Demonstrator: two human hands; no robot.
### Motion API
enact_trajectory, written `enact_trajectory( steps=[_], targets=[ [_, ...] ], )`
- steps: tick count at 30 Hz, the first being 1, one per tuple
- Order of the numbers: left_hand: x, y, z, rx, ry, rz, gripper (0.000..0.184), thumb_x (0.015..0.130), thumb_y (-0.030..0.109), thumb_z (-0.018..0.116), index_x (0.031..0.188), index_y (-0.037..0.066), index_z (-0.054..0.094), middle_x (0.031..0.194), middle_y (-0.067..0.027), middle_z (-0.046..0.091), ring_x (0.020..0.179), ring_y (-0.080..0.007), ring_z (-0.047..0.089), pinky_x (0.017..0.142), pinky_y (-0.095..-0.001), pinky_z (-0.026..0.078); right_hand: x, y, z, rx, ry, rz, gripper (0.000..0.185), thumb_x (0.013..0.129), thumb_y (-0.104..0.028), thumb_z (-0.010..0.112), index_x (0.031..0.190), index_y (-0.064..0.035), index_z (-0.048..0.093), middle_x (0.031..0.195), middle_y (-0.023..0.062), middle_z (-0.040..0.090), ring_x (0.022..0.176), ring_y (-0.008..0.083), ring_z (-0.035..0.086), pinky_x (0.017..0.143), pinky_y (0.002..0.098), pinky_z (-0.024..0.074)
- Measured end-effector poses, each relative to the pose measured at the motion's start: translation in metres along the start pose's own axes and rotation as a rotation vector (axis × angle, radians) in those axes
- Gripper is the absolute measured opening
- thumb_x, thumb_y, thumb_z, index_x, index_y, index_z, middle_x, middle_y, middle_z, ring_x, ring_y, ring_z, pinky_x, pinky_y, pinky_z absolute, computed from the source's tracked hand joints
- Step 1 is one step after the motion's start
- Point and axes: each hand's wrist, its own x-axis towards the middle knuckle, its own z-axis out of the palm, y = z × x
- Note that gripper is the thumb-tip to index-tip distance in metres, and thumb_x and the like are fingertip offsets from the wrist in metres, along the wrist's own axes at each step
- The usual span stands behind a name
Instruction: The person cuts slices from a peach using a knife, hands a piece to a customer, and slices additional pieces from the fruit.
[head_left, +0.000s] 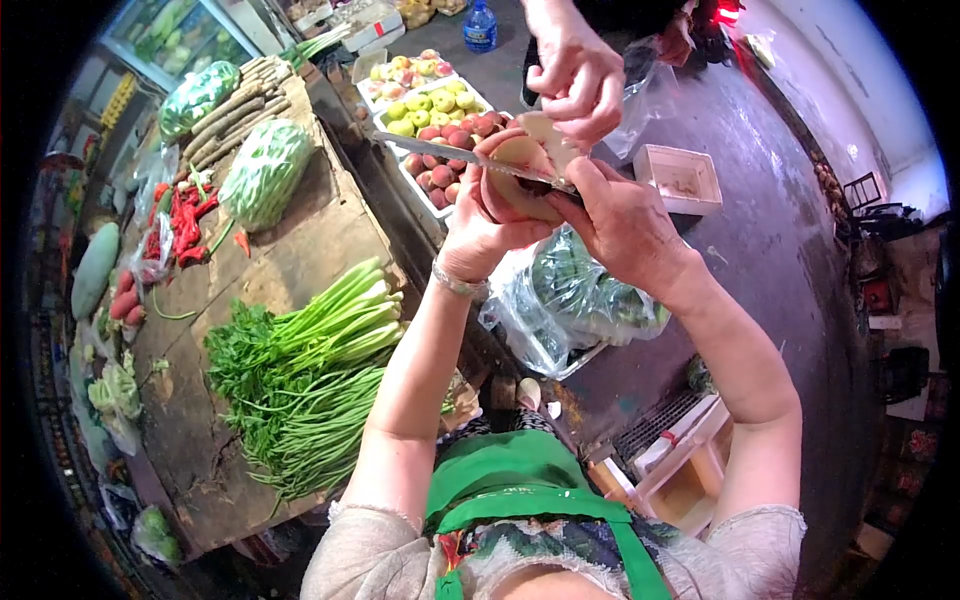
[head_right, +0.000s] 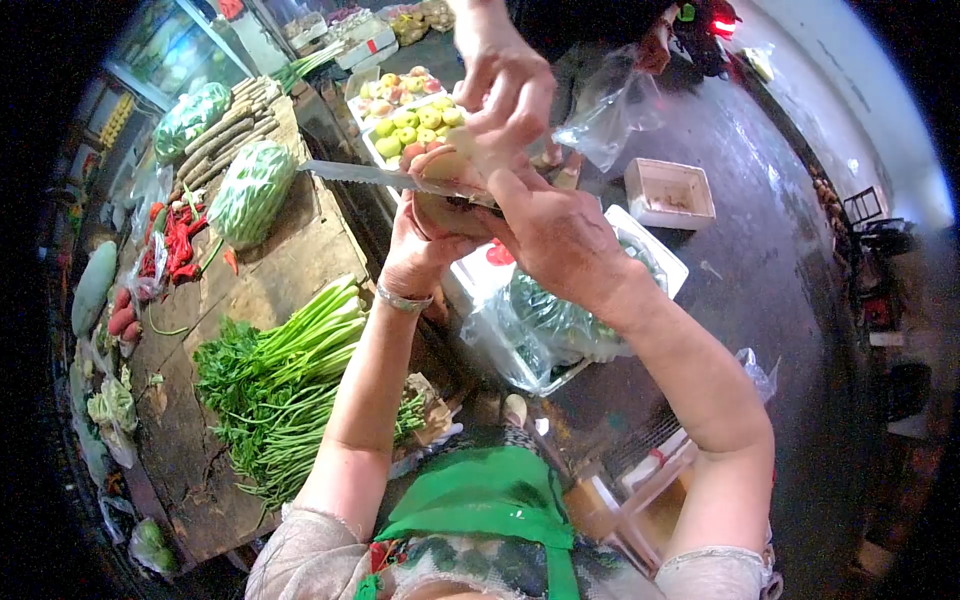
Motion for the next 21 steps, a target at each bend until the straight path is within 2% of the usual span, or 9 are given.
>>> enact_trajectory(
  steps=[3,7,10,12,14,17,21],
  targets=[
    [0.003,-0.002,0.007,0.023,0.008,0.077,0.09,0.058,-0.005,0.078,0.139,0.005,0.04,0.132,-0.0103,0.053,0.12,-0.0252,0.057,0.102,-0.0398,0.049,-0.001,0.003,-0.001,0.057,0.086,-0.084,0.022,0.091,-0.013,0.064,0.101,-0.0039,0.047,0.09,0.0195,0.062,0.08,0.0418,0.063,0.062,0.0472,0.048],
    [0.004,-0.006,0.007,-0.046,-0.006,0.099,0.09,0.058,-0.006,0.079,0.139,0.006,0.04,0.135,-0.0093,0.051,0.123,-0.0245,0.054,0.104,-0.0393,0.047,-0.004,0.004,-0.001,0.063,0.065,-0.033,0.02,0.091,-0.013,0.064,0.099,-0.0042,0.047,0.087,0.0195,0.061,0.079,0.0426,0.063,0.061,0.0476,0.0478],
    [0.008,-0.009,0.003,0.007,0.003,0.146,0.091,0.058,-0.007,0.078,0.139,0.004,0.04,0.133,-0.012,0.053,0.12,-0.0269,0.057,0.1,-0.0405,0.051,0.002,0.007,-0.001,0.047,0.06,-0.014,0.02,0.092,-0.013,0.063,0.1,-0.0044,0.047,0.087,0.0197,0.061,0.078,0.0432,0.062,0.061,0.0477,0.0475],
    [0.007,-0.004,0.002,0.036,0.069,0.034,0.089,0.059,-0.007,0.077,0.14,0.002,0.038,0.129,-0.0151,0.056,0.115,-0.0295,0.061,0.093,-0.0417,0.056,0.005,0.008,-0.002,0.046,0.07,-0.023,0.02,0.092,-0.013,0.063,0.1,-0.0045,0.047,0.087,0.0196,0.06,0.079,0.0435,0.062,0.061,0.0477,0.0474],
    [0.008,-0.007,0.0,0.02,0.077,0.071,0.089,0.06,-0.007,0.076,0.14,0.0,0.037,0.126,-0.0172,0.058,0.112,-0.0314,0.062,0.088,-0.0424,0.059,0.009,0.006,-0.003,0.0,0.03,-0.017,0.029,0.091,-0.018,0.062,0.112,-0.0046,0.049,0.097,0.0215,0.064,0.086,0.0426,0.063,0.067,0.0489,0.0511],
    [0.003,-0.007,-0.002,0.028,0.072,0.108,0.089,0.061,-0.007,0.076,0.141,0.001,0.037,0.131,-0.0165,0.055,0.113,-0.0312,0.062,0.09,-0.0423,0.058,0.008,0.008,0.005,0.011,0.027,-0.03,0.024,0.091,-0.018,0.062,0.105,-0.0049,0.048,0.093,0.0202,0.063,0.084,0.0425,0.063,0.067,0.0498,0.0502],
    [-0.004,-0.006,-0.002,-0.093,0.073,0.086,0.094,0.061,0.002,0.082,0.143,0.004,0.035,0.138,-0.0148,0.05,0.124,-0.0307,0.054,0.098,-0.0447,0.053,0.004,0.003,0.011,0.017,0.0,0.007,0.023,0.091,-0.018,0.062,0.102,-0.0046,0.047,0.091,0.0196,0.062,0.083,0.0431,0.062,0.066,0.0507,0.0489]
  ],
)
